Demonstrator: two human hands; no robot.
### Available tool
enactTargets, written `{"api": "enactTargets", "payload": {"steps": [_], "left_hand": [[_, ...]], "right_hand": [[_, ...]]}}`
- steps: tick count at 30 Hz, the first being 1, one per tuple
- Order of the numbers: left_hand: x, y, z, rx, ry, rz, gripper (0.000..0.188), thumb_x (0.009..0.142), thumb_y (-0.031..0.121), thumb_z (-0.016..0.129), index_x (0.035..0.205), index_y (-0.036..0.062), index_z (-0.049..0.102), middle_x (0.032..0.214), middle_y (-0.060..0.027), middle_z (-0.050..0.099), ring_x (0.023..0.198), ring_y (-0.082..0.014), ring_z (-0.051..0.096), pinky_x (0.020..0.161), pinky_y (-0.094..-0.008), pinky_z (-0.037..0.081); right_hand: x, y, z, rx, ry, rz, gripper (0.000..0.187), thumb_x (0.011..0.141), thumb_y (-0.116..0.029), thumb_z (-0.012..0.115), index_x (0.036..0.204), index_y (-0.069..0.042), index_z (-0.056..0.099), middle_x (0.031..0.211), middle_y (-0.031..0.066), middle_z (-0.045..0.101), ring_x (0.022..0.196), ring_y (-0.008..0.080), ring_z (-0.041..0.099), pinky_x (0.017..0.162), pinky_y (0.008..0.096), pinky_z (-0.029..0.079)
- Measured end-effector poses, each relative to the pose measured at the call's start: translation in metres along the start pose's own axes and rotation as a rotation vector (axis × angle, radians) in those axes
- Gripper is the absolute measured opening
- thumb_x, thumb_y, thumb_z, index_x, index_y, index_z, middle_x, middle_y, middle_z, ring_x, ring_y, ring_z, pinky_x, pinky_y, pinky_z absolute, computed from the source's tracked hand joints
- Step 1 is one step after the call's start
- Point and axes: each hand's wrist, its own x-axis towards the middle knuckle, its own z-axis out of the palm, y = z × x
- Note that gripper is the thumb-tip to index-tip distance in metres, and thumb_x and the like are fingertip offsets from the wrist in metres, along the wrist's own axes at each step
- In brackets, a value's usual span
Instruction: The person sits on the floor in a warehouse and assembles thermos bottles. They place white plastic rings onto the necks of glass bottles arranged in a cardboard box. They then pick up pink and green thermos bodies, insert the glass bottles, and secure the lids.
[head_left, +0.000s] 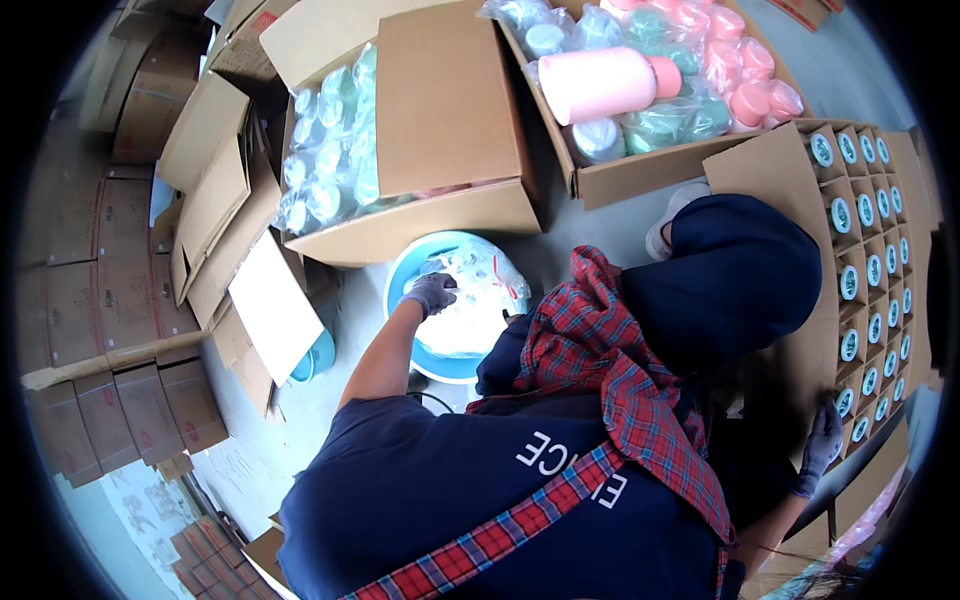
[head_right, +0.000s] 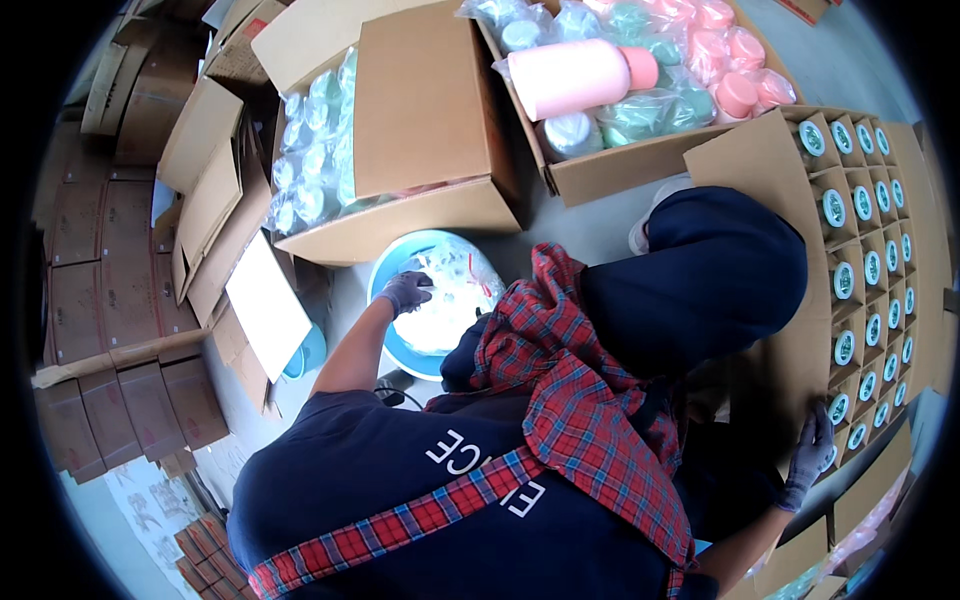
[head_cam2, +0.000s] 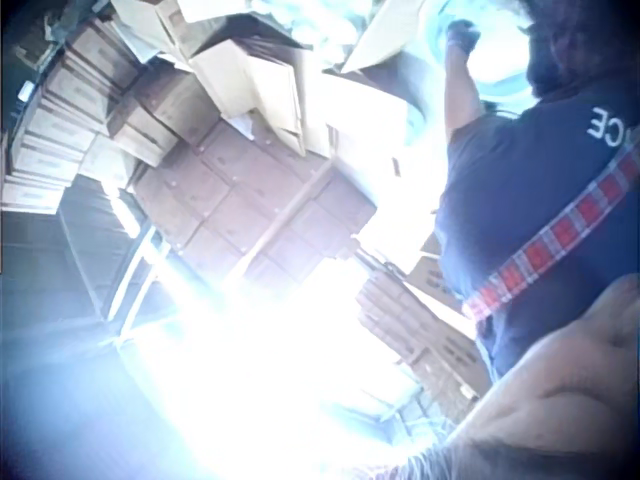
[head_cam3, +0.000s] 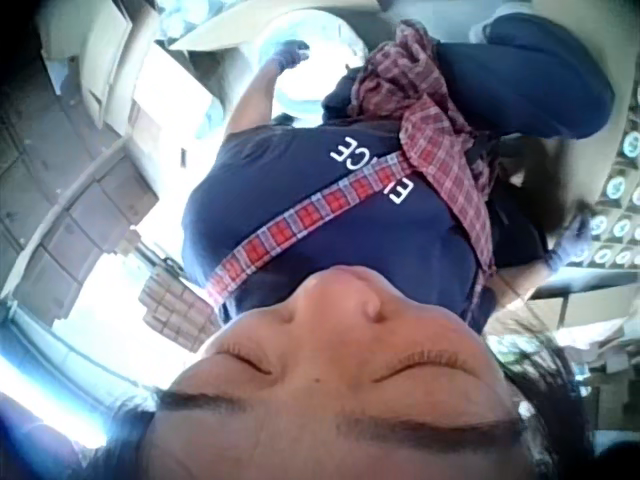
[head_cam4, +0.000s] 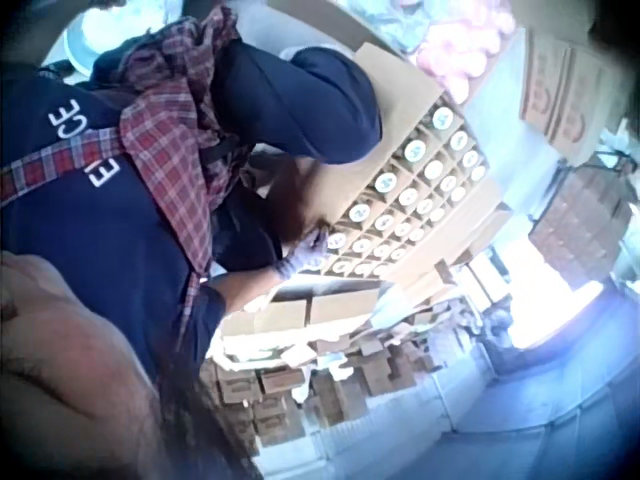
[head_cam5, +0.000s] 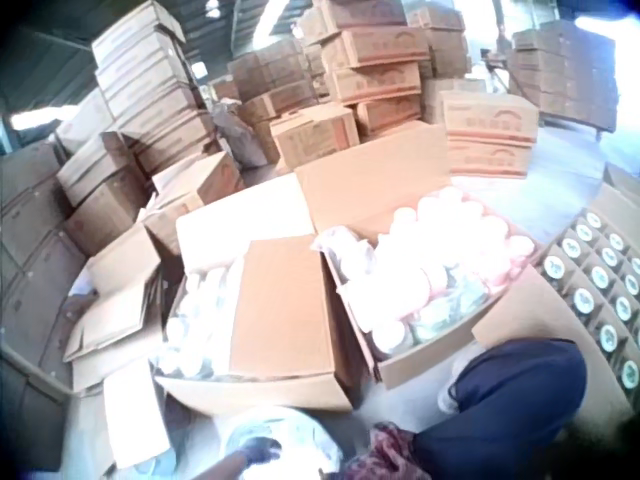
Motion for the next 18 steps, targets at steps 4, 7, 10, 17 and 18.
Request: {"api": "enactTargets", "payload": {"steps": [4, 7, 10, 17, 18], "left_hand": [[0.006, -0.003, 0.007, -0.34, -0.085, 0.056, 0.055, 0.081, 0.017, 0.07, 0.132, 0.0034, 0.054, 0.107, -0.008, 0.066, 0.062, -0.0163, 0.064, 0.052, -0.0286, 0.052], [0.001, 0.001, -0.009, -0.377, 0.051, 0.088, 0.043, 0.085, 0.02, 0.065, 0.127, 0.0077, 0.062, 0.104, -0.008, 0.069, 0.064, -0.0146, 0.066, 0.054, -0.0285, 0.053], [0.012, 0.023, -0.012, 0.023, 0.453, 0.41, 0.036, 0.087, 0.024, 0.061, 0.119, 0.0093, 0.066, 0.11, -0.0126, 0.069, 0.088, -0.0251, 0.069, 0.084, -0.0355, 0.054], [0.067, 0.109, 0.082, 0.986, 0.112, 0.536, 0.04, 0.08, 0.046, 0.062, 0.111, 0.02, 0.067, 0.123, -0.0077, 0.059, 0.131, -0.0347, 0.038, 0.108, -0.0588, 0.026], [0.062, 0.101, 0.09, 0.98, 0.195, 0.588, 0.045, 0.08, 0.045, 0.063, 0.118, 0.0215, 0.065, 0.131, -0.0082, 0.054, 0.134, -0.0351, 0.035, 0.109, -0.0622, 0.023]], "right_hand": [[-0.011, 0.031, 0.01, 0.187, -0.003, 0.074, 0.034, 0.098, -0.014, 0.055, 0.126, 0.005, 0.058, 0.126, 0.0159, 0.063, 0.117, 0.0228, 0.06, 0.101, 0.0329, 0.045], [-0.018, 0.03, 0.007, 0.053, -0.005, 0.082, 0.034, 0.098, -0.014, 0.054, 0.127, 0.005, 0.057, 0.127, 0.0163, 0.062, 0.117, 0.023, 0.059, 0.102, 0.0328, 0.045], [-0.016, 0.036, 0.009, 0.03, 0.006, 0.11, 0.033, 0.098, -0.014, 0.054, 0.125, 0.005, 0.059, 0.127, 0.0159, 0.062, 0.117, 0.0238, 0.059, 0.102, 0.033, 0.044], [-0.024, 0.015, 0.019, 0.072, 0.084, 0.056, 0.031, 0.098, -0.014, 0.053, 0.122, 0.003, 0.062, 0.122, 0.0151, 0.065, 0.116, 0.0249, 0.059, 0.101, 0.0334, 0.044], [-0.029, 0.006, 0.02, 0.078, 0.113, 0.065, 0.03, 0.098, -0.014, 0.053, 0.121, 0.003, 0.062, 0.122, 0.0149, 0.065, 0.116, 0.0249, 0.059, 0.101, 0.0336, 0.044]]}}
